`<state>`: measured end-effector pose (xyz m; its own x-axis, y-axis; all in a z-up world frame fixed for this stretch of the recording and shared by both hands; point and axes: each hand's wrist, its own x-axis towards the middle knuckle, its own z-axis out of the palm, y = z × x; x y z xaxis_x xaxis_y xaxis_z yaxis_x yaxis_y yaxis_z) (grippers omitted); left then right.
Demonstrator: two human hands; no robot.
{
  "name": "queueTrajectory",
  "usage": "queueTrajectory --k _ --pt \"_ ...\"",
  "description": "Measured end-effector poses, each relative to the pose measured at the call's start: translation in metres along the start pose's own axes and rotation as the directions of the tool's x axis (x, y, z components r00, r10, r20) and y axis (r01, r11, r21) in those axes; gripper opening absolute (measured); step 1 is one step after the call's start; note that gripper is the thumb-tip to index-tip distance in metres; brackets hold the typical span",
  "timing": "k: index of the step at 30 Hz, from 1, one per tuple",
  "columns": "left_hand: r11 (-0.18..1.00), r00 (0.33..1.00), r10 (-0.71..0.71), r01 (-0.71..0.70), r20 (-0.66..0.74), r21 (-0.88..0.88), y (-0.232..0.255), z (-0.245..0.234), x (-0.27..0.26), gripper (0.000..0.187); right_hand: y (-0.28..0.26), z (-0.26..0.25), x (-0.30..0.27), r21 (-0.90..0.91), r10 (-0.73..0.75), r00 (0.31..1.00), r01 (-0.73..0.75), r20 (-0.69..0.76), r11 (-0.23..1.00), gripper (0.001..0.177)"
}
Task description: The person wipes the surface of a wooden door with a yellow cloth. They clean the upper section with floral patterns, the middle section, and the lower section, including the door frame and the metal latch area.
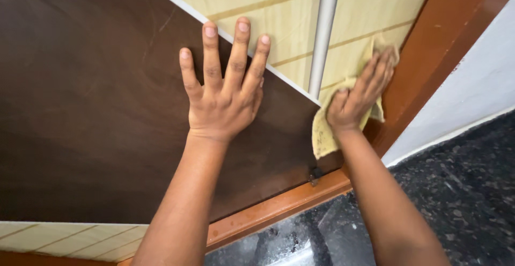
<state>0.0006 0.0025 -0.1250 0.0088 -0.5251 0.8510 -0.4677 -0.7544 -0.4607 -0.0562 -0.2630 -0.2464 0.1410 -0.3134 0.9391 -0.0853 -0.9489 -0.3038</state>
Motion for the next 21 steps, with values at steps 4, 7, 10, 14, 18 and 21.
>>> queueTrajectory --k 4,7,10,14,18,21 --pt "1.0 1.0 0.005 -0.005 0.001 0.001 0.0 0.0 0.001 0.051 0.044 -0.003 -0.078 -0.049 -0.017 0.992 0.023 0.128 0.999 0.075" --pt "1.0 1.0 0.006 -0.006 0.012 -0.009 0.001 0.001 -0.002 0.051 0.073 0.001 -0.138 -0.09 0.0 0.971 0.022 0.24 0.996 0.08" --pt "1.0 1.0 -0.001 0.001 0.0 -0.03 0.0 0.001 -0.002 0.052 0.081 0.0 -0.187 -0.101 0.108 0.937 -0.078 0.333 0.992 0.083" --pt "0.998 1.0 -0.015 0.015 -0.005 -0.053 0.0 -0.001 0.001 0.052 0.065 -0.002 -0.194 -0.074 0.159 0.925 -0.142 0.345 0.987 0.083" --pt "0.999 1.0 -0.017 0.017 -0.011 -0.03 -0.001 -0.001 0.0 0.053 0.015 -0.002 -0.129 0.029 0.095 0.974 -0.103 0.208 0.994 0.075" --pt "0.999 1.0 -0.018 0.017 -0.015 -0.047 -0.001 -0.001 -0.001 0.052 -0.029 -0.002 -0.048 0.008 0.049 0.992 -0.05 0.114 0.999 0.068"
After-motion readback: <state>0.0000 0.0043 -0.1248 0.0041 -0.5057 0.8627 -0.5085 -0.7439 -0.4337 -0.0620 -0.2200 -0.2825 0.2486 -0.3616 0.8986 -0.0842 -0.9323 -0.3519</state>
